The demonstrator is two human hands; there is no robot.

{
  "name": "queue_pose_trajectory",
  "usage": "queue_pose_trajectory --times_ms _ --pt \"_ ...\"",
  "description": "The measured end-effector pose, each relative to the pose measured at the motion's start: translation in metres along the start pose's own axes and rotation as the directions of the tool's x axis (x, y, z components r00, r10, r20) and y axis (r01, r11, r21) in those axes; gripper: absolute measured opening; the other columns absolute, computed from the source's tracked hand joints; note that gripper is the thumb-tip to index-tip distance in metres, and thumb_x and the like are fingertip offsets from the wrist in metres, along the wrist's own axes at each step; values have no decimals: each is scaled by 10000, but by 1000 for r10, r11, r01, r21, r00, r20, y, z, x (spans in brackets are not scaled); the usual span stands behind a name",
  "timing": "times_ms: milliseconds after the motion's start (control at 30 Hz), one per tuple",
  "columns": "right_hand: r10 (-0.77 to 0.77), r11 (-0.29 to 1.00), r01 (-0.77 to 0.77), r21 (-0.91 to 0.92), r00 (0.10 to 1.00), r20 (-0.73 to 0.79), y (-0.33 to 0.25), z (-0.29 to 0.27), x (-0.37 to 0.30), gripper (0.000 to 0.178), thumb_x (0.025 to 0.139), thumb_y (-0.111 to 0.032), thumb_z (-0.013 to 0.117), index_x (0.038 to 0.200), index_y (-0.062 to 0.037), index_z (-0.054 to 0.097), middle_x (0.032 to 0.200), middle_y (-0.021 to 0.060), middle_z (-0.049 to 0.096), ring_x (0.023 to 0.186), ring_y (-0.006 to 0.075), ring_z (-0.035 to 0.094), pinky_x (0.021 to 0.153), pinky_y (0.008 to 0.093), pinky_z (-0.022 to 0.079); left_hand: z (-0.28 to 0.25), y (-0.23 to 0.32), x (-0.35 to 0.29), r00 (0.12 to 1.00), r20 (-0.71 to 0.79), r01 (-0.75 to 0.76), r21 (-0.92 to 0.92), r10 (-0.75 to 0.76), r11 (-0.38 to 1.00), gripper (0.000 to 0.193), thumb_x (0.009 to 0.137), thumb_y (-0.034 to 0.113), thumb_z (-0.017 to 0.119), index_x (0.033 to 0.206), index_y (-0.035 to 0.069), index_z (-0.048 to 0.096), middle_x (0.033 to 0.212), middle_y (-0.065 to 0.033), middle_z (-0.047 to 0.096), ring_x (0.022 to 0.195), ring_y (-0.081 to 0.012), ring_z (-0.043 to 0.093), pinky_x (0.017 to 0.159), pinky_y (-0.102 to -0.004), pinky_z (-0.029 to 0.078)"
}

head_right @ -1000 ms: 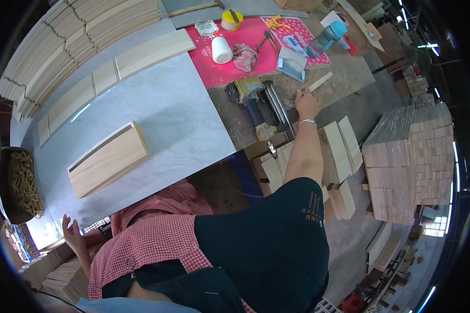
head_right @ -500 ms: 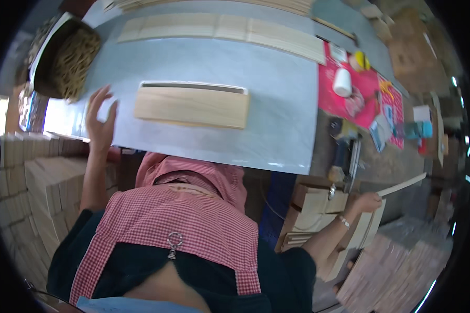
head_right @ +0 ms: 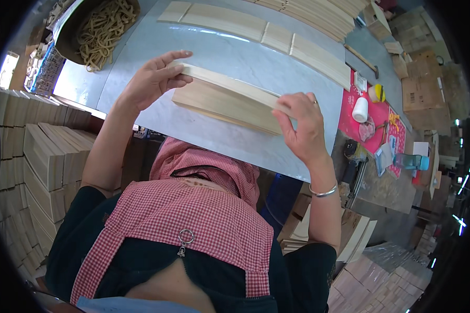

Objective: Assembling wooden boxes using a pneumatic nail gun and glue.

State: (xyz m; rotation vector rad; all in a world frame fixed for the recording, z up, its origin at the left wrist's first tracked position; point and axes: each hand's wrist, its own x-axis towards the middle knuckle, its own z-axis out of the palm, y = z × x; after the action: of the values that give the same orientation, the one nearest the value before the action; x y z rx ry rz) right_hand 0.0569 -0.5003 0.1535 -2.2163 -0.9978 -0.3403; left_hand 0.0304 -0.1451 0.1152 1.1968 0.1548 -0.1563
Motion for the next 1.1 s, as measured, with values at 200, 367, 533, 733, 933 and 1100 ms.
queue_pose_trajectory --times_ms 200,367,533,733,933,1100 --pt "356 914 -352 199 934 17 29 5 4 165 881 -29 665 1045 -1 665 911 61 686 826 179 583 779 288 479 -17 -1 14 980 -6 -170 488 198 856 310 923 120 687 1191 -36 691 1007 -139 717 855 -197 696 779 -291 560" --pt "404 907 -393 152 913 -51 62 27 -5 133 860 -40 691 989 -10 710 901 47 718 829 169 592 778 287 482 -21 -15 39 913 76 -307 775 400 553 224 872 88 706 1049 -43 750 890 -105 751 771 -185 680 755 -299 564" --pt "376 926 -369 83 922 -96 78 39 -17 120 880 -40 687 983 -26 747 919 28 737 834 154 594 786 275 480 -22 -26 46 901 111 -311 840 420 445 202 860 76 705 1018 -38 760 880 -94 767 729 -180 669 746 -304 562" --pt "343 939 -343 16 935 -85 82 43 -19 120 886 -38 688 986 -25 753 905 26 743 835 156 595 788 269 480 -24 -32 48 911 100 -292 843 401 452 207 865 76 699 1032 -29 761 886 -95 770 709 -194 661 745 -312 562" --pt "349 937 -348 27 932 -95 84 46 -22 123 883 -39 690 991 -21 748 937 28 740 835 161 596 784 272 481 -26 -30 51 922 108 -272 863 371 425 204 867 74 695 1033 -23 765 902 -96 768 716 -196 649 737 -314 555" --pt "308 951 -304 50 940 -147 85 54 -18 114 895 -36 678 985 -23 747 915 20 712 826 151 587 770 263 478 -33 -37 50 851 138 -343 877 507 336 218 856 89 708 1041 -9 771 892 -99 753 724 -194 624 725 -306 537"
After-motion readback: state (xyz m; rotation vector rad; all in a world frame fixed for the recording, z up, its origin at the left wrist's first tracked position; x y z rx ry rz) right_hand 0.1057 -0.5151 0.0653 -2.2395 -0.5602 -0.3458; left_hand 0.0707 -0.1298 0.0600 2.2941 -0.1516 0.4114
